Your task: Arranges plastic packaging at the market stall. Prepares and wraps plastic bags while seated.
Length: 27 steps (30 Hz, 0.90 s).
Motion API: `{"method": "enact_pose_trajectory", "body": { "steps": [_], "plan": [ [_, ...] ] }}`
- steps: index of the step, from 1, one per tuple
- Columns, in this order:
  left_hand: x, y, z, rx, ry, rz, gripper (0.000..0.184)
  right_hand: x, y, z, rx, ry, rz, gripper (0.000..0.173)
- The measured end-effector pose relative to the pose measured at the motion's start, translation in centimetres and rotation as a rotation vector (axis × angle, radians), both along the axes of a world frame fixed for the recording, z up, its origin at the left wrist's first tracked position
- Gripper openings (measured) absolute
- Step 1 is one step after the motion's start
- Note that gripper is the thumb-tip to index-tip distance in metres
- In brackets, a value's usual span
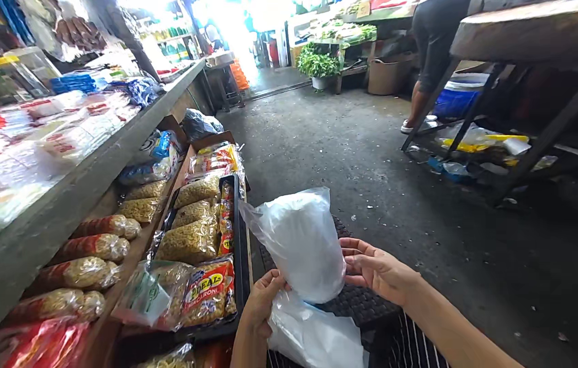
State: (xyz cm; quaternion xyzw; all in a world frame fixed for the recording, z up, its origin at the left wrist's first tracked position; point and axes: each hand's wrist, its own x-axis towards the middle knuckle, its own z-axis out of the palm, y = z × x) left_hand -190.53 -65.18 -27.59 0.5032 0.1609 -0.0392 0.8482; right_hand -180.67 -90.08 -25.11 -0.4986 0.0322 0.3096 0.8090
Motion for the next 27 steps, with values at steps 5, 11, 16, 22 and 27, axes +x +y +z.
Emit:
{"method": "enact_pose_trajectory", "body": {
  "steps": [5, 11, 16, 22, 27],
  "plan": [
    [-0.9, 0.3, -1.0, 0.033, 0.019, -0.13, 0.022, -2.0, 0.4, 0.1, -0.18, -0.174, 0.1, 0.052],
    [-0.4, -1.5, -3.2, 0.231, 0.03, -0.097, 0.015, 1.2, 2.2, -2.5, -0.147, -0.339, 0.104, 0.044],
    [-0.7, -1.3, -3.8, 0.283, -0.074, -0.04, 0.016, 1.8, 1.9, -3.5, -0.085, -0.336, 0.124, 0.035],
    [-1.2, -1.2, -3.2, 0.236, -0.097, -0.07, 0.013, 0.4, 0.0, -3.2, -0.063, -0.308, 0.212, 0.068],
    [-0.7, -0.3, -2.1, 0.586, 0.011, -0.17, 0.008, 0.7, 0.0, -2.8, -0.793, -0.567, 0.345, 0.063]
  ]
}}
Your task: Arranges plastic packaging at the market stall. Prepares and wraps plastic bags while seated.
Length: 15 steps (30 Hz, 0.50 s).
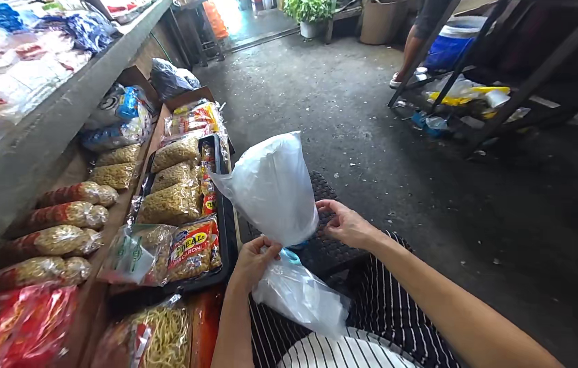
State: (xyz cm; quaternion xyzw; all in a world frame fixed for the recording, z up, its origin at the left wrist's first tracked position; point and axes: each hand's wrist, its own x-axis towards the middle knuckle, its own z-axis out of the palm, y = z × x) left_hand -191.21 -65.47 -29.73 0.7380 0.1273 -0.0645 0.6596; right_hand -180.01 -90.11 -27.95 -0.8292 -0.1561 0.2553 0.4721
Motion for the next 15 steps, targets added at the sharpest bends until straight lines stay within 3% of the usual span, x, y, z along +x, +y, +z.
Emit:
{"method": "enact_pose_trajectory", "body": {
  "steps": [2, 4, 6, 9, 12, 15],
  "plan": [
    [-0.7, 0.8, 1.8, 0.138, -0.004, -0.068, 0.006, -0.4, -0.8, 2.0, -0.085, -0.044, 0.019, 0.048],
    [-1.8, 0.9, 4.3, 0.185, -0.132, -0.097, 0.004, -2.0, -1.4, 4.5, 0.077, -0.093, 0.14, 0.033],
    [-2.6, -0.1, 6.6, 0.202, -0.349, -0.057, 0.003, -4.6, -1.1, 6.7, 0.248, -0.18, 0.342, 0.046],
    [-3.2, -2.2, 8.9, 0.211, -0.676, 0.063, 0.008, -8.3, 0.4, 8.5, 0.202, -0.411, 0.415, 0.079],
    [-3.8, -3.0, 10.0, 0.168, -0.829, 0.085, 0.008, -8.7, 1.6, 8.1, 0.169, -0.607, 0.301, 0.088],
    [-4.3, -3.3, 10.3, 0.135, -0.909, -0.006, 0.01, -7.8, 2.0, 7.9, 0.22, -0.609, 0.318, 0.089]
  ]
}}
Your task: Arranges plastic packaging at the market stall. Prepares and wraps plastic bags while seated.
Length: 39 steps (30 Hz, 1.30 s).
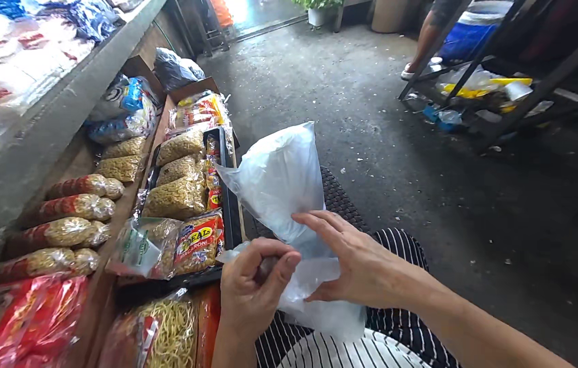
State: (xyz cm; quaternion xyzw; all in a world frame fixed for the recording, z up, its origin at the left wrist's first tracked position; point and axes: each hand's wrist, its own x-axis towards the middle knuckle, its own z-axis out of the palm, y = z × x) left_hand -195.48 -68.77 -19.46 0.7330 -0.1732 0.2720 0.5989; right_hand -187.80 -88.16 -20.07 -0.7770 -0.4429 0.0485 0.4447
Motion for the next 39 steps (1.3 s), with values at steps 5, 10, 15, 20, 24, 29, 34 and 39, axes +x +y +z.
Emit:
{"method": "enact_pose_trajectory", "body": {
  "steps": [5, 10, 15, 20, 24, 29, 34, 39],
  "plan": [
    [0.2, 0.5, 0.1, -0.117, 0.07, -0.027, 0.027, 0.6, -0.1, 0.1, 0.164, 0.143, 0.244, 0.02],
    [-0.2, 2.0, -0.1, -0.122, 0.244, -0.292, 0.046, 1.4, -0.5, 0.4, 0.259, 0.224, 0.252, 0.023],
    [0.2, 1.1, 0.0, -0.128, 0.159, -0.064, 0.012, 1.2, -0.9, 0.5, 0.344, 0.194, 0.101, 0.023],
    [0.3, 0.8, 0.5, -0.121, 0.228, -0.015, 0.018, 1.6, -1.1, 0.7, 0.483, 0.008, 0.059, 0.019],
    [0.5, 0.8, 0.1, -0.113, 0.174, -0.059, 0.01, 1.5, -1.0, 1.0, 0.503, 0.016, 0.067, 0.02],
    [1.2, 1.2, -0.6, -0.202, 0.043, -0.191, 0.015, 1.7, -0.8, 0.5, 0.457, 0.077, 0.058, 0.021],
    [1.4, 0.5, -0.5, -0.295, 0.079, -0.172, 0.019, 2.0, -0.7, 0.3, 0.409, 0.051, 0.032, 0.031],
    [1.5, -0.6, -0.2, -0.365, 0.125, -0.085, 0.005, 2.1, -0.8, 0.4, 0.397, 0.062, 0.085, 0.028]
  ]
}}
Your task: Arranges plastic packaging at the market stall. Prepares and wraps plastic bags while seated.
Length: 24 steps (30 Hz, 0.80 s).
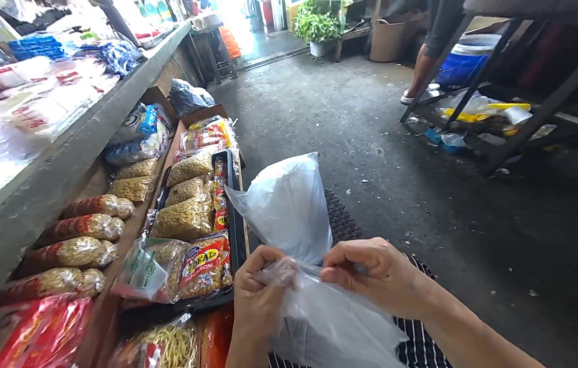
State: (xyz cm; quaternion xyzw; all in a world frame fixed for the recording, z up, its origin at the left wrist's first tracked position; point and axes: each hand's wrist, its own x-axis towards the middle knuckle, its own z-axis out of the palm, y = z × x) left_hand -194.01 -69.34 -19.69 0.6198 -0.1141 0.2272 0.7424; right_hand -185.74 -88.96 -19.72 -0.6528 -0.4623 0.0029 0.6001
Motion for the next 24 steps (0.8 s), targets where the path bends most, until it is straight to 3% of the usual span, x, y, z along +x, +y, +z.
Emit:
{"method": "enact_pose_trajectory", "body": {
  "steps": [4, 7, 9, 12, 15, 17, 19, 24],
  "plan": [
    [0.4, 0.3, -0.1, -0.062, -0.05, -0.064, 0.006, 0.6, 0.3, -0.2, 0.051, -0.106, -0.19, 0.032],
    [0.2, 0.4, 0.2, -0.074, 0.019, -0.128, 0.016, 1.0, 0.6, -0.4, 0.12, -0.111, -0.204, 0.031],
    [0.1, 0.7, -0.1, -0.016, 0.074, -0.212, 0.013, 0.8, 0.6, -0.2, 0.223, 0.0, -0.096, 0.03],
    [0.2, 1.4, -0.7, 0.1, 0.062, -0.331, 0.021, 0.3, 0.6, 0.3, 0.39, 0.351, 0.255, 0.029],
    [0.3, 1.3, -0.2, 0.017, 0.054, -0.199, 0.022, 0.7, 0.0, 0.4, 0.337, 0.489, 0.504, 0.021],
    [0.2, 1.7, 0.4, -0.058, 0.018, -0.122, 0.021, 1.3, -0.9, 0.4, 0.211, 0.422, 0.465, 0.016],
    [-0.1, 2.3, 0.8, -0.092, 0.015, -0.11, 0.02, 1.9, -1.8, 0.7, 0.192, 0.382, 0.394, 0.025],
    [0.4, 5.1, 0.6, -0.107, -0.045, -0.351, 0.032, 4.4, -2.7, 2.8, 0.516, 0.431, 0.358, 0.023]
  ]
}}
